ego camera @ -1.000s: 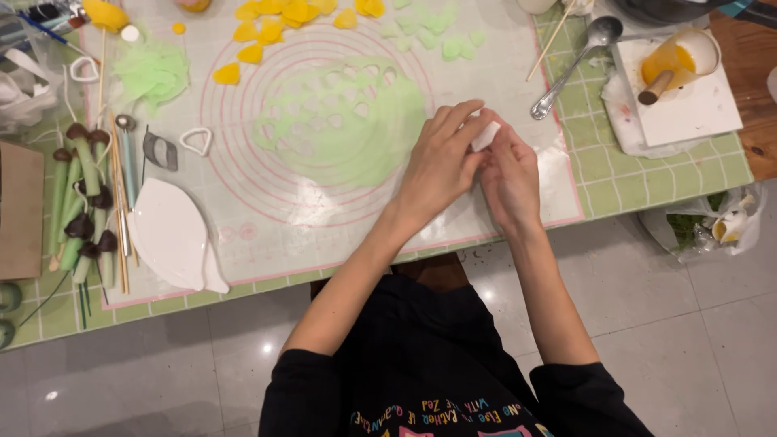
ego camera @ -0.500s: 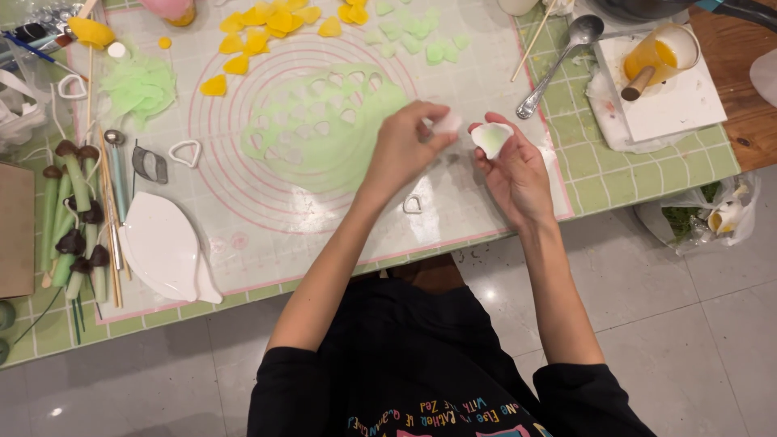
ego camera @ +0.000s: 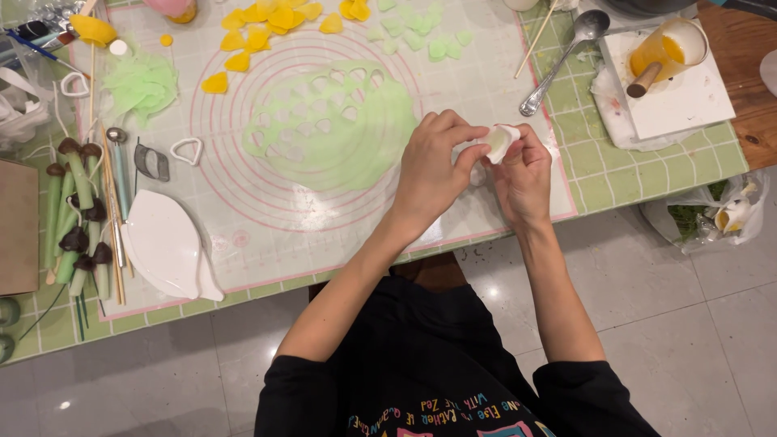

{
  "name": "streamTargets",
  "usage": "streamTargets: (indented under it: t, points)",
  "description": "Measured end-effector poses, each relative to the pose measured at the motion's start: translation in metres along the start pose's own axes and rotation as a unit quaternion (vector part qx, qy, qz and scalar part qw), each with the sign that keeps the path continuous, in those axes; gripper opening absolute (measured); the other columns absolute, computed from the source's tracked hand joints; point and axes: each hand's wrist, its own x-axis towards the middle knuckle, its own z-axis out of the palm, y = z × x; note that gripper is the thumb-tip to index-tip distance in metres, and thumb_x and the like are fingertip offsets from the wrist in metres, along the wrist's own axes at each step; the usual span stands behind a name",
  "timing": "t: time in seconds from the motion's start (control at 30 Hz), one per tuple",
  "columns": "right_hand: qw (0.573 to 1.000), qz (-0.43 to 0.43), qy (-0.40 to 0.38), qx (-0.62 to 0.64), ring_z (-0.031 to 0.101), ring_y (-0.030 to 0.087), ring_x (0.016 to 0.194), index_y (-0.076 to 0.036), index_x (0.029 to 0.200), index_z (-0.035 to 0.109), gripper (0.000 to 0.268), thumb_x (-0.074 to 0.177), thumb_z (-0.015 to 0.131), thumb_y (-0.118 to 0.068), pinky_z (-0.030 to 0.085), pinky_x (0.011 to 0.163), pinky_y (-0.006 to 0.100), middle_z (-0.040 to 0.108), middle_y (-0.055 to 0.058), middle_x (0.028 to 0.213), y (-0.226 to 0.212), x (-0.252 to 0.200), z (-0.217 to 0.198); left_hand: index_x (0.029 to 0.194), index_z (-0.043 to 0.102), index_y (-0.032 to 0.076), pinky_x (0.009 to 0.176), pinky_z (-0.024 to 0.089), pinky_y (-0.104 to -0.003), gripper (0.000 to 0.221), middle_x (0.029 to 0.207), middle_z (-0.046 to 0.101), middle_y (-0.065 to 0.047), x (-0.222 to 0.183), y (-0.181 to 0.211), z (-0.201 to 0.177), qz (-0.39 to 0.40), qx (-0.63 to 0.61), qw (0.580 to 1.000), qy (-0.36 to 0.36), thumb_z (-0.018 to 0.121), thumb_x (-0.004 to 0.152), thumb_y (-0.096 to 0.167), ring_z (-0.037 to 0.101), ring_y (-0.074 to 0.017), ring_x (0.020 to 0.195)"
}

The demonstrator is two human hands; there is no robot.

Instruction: Cutting out and assembling wax petals to create decorative elements for candles.

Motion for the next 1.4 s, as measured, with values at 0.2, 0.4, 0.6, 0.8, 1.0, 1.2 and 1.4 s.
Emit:
streamTargets:
  t: [0.2, 0.4, 0.6, 0.8, 1.0, 1.2, 1.4]
  points:
    - [0.998, -0.055, -0.019, -0.038, 0.062, 0.012, 0.108, 0.0, 0.125, 0.059, 0.033, 0.108, 0.067, -0.027, 0.05, 0.097, 0.03, 0.065, 0.006, 0.118, 0.002, 0.0, -0.002, 0.102, 0.079, 0.011, 0.078, 0.051, -0.035, 0.023, 0.09, 0.071, -0.002, 0.006, 0.001, -0.007, -0.073, -0.048, 0.995, -0.055, 0.082, 0.08, 0.019, 0.059, -0.0217, 0.086]
    - [1.0, -0.011, 0.012, -0.026, 0.063, 0.014, 0.108, 0.002, 0.133, 0.056, 0.037, 0.109, 0.059, -0.027, 0.055, 0.097, 0.033, 0.065, 0.006, 0.119, -0.003, 0.004, 0.009, 0.086, 0.072, 0.007, 0.064, 0.053, -0.028, 0.015, 0.083, 0.073, -0.001, 0.027, -0.045, 0.005, -0.096, -0.166, 0.977, -0.09, 0.083, 0.079, 0.013, 0.061, -0.0113, 0.069]
    - [0.998, -0.003, 0.046, 0.046, 0.061, 0.018, 0.102, 0.002, 0.149, 0.047, 0.049, 0.113, 0.049, -0.031, 0.051, 0.093, 0.033, 0.064, 0.012, 0.126, -0.002, 0.005, 0.001, 0.085, 0.071, 0.003, 0.058, 0.058, -0.028, 0.013, 0.074, 0.079, -0.008, 0.126, -0.151, 0.015, -0.125, -0.162, 0.979, 0.015, 0.082, 0.079, 0.003, 0.076, -0.0127, 0.066]
    - [0.994, 0.015, 0.081, 0.069, 0.064, 0.021, 0.102, 0.003, 0.148, 0.047, 0.05, 0.112, 0.047, -0.033, 0.053, 0.092, 0.035, 0.065, 0.016, 0.125, -0.002, 0.006, -0.005, 0.089, 0.069, 0.004, 0.065, 0.055, -0.038, 0.034, 0.08, 0.073, -0.013, 0.135, -0.202, 0.016, 0.126, 0.227, 0.935, 0.24, 0.081, 0.058, 0.009, 0.071, -0.0321, 0.073]
    - [0.99, 0.028, 0.052, 0.125, 0.065, 0.027, 0.107, 0.0, 0.138, 0.055, 0.043, 0.109, 0.047, -0.03, 0.054, 0.094, 0.038, 0.064, 0.018, 0.127, 0.005, 0.008, -0.021, 0.103, 0.07, 0.005, 0.08, 0.052, -0.042, 0.027, 0.091, 0.068, -0.015, 0.012, -0.062, -0.043, -0.062, 0.09, 0.977, -0.182, 0.079, 0.079, 0.01, 0.067, -0.031, 0.088]
    - [0.992, 0.062, 0.048, 0.103, 0.064, 0.025, 0.099, -0.002, 0.118, 0.063, 0.039, 0.111, 0.044, -0.035, 0.053, 0.088, 0.035, 0.065, 0.016, 0.118, -0.013, 0.011, 0.022, 0.104, 0.068, 0.001, 0.086, 0.049, -0.043, 0.035, 0.103, 0.061, -0.015, -0.066, -0.016, -0.063, -0.021, 0.131, 0.971, -0.197, 0.079, 0.071, 0.003, 0.06, -0.0326, 0.102]
    - [0.993, 0.069, -0.036, -0.094, 0.064, 0.019, 0.093, -0.002, 0.104, 0.06, 0.016, 0.11, 0.062, -0.017, 0.053, 0.08, 0.032, 0.065, 0.01, 0.101, -0.001, 0.03, 0.047, 0.117, 0.062, 0.004, 0.082, 0.056, -0.038, 0.033, 0.106, 0.062, -0.012, -0.06, -0.027, -0.097, -0.063, -0.015, 0.991, -0.121, 0.071, 0.086, -0.005, 0.068, -0.0258, 0.093]
